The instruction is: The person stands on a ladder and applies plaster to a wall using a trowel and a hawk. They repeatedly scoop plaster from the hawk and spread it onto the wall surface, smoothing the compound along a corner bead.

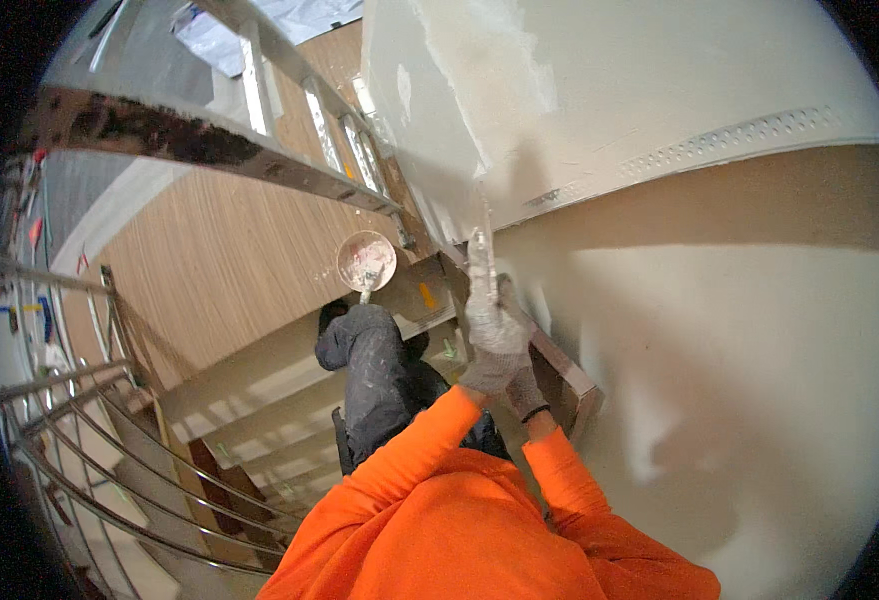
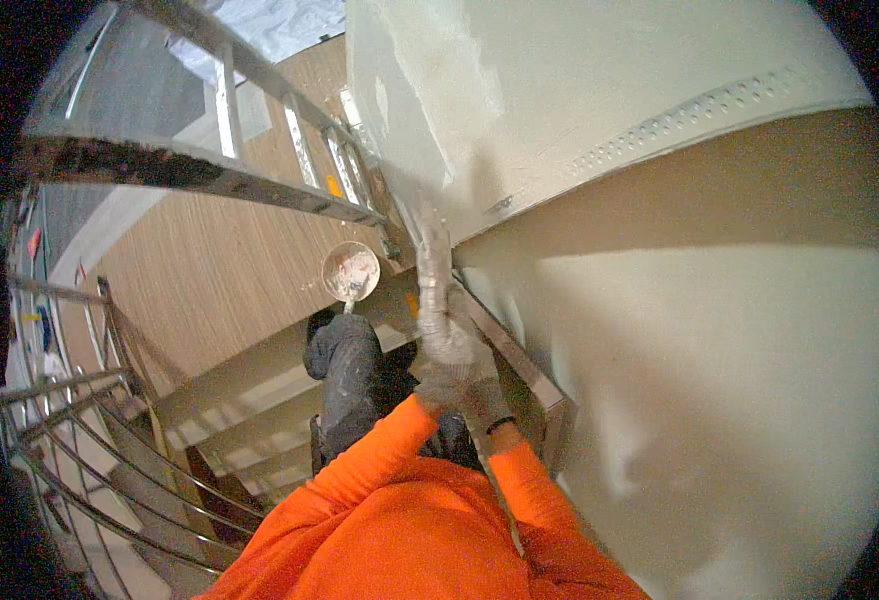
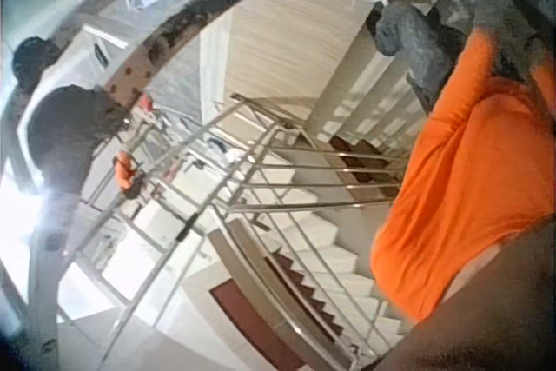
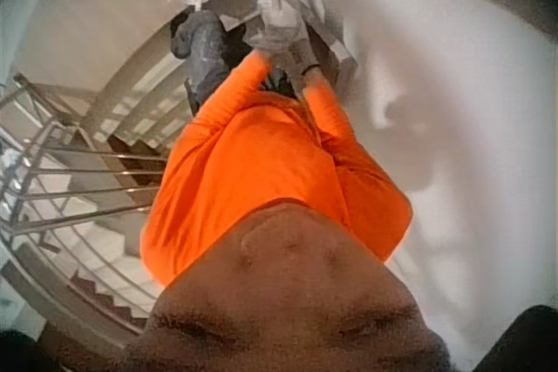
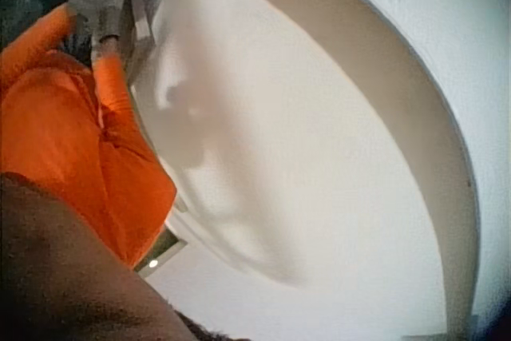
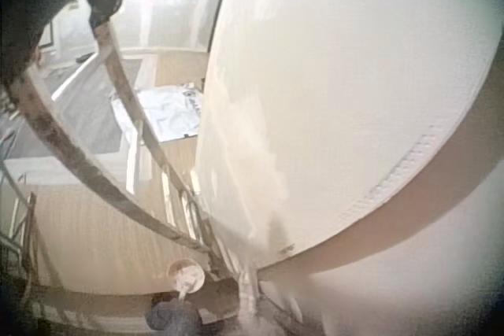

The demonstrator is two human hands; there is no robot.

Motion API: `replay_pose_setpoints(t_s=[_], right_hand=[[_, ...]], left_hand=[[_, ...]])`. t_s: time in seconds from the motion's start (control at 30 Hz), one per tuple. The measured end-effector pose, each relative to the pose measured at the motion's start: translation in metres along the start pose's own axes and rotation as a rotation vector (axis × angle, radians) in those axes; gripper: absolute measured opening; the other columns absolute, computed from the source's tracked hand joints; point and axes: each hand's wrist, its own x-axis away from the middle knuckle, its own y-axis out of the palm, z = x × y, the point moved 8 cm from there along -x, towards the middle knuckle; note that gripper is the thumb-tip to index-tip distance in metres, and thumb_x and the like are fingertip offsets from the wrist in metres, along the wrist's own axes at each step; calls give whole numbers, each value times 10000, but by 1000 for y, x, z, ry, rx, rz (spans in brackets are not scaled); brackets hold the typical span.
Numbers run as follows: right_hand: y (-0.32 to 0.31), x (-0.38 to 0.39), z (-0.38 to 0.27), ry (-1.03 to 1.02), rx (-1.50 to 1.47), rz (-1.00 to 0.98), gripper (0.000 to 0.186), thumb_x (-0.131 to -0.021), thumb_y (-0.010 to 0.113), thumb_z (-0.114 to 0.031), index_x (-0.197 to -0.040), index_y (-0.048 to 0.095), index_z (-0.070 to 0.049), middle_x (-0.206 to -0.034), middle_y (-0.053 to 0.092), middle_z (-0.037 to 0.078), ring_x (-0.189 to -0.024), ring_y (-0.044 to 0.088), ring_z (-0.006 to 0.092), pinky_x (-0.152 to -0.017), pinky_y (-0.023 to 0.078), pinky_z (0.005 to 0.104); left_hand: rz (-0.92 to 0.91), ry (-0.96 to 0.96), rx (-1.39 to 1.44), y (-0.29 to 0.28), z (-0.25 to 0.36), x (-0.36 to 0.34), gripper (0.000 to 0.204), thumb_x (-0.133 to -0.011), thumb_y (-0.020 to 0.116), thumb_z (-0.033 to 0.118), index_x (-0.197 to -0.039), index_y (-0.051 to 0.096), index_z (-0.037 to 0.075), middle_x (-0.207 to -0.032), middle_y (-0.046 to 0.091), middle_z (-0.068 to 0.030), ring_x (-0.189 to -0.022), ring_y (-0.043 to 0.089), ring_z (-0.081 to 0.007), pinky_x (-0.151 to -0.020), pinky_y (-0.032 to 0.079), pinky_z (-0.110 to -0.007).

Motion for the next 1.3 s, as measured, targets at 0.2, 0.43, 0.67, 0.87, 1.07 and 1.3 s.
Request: replay_pose_setpoints(t_s=[0.2,0.43,0.67,0.87,1.07,1.3], right_hand=[[-41,-20,127,174,130,-65,300,-1023,612,-270,-1214,690,-53,-1128,731,136,-1043,679,233,-886,540,331],[-9,12,19,-1,516,-205,386,-1021,571,-312,-1241,675,-12,-1207,720,178,-1173,666,320,-1041,481,400],[2,9,14,58,470,-296,385,-1013,564,-338,-1218,678,-33,-1205,706,201,-1166,663,341,-1006,500,413],[-3,6,29,9,618,-281,374,-1012,561,-350,-1199,679,-48,-1186,702,210,-1146,661,364,-980,509,431],[-8,4,44,-70,599,-225,359,-1003,575,-352,-1182,685,-60,-1152,715,191,-1109,673,358,-951,517,440],[-16,-4,82,-291,873,-175,293,-976,589,-320,-1070,668,-55,-1063,702,197,-1016,672,380,-855,528,468]], left_hand=[[95,-48,39,112,-49,35,646,-979,514,84,-1571,283,-28,-1599,351,-250,-1457,376,-373,-1187,300,-415],[136,-39,-170,152,-66,17,827,-936,589,155,-1622,160,-13,-1653,221,-281,-1533,233,-439,-1253,202,-459],[49,-16,-105,143,-53,12,905,-916,629,217,-1627,119,-11,-1676,139,-272,-1552,153,-446,-1277,137,-471],[-87,48,-183,158,-11,47,760,-953,536,128,-1607,188,-40,-1650,232,-273,-1537,233,-417,-1263,202,-470],[-108,-213,227,92,-36,62,724,-969,465,16,-1624,159,-14,-1677,231,-183,-1538,261,-279,-1251,240,-379],[75,-376,223,-5,-43,35,558,-938,493,-22,-1493,440,-9,-1485,525,-163,-1392,475,-273,-1183,335,-383]])
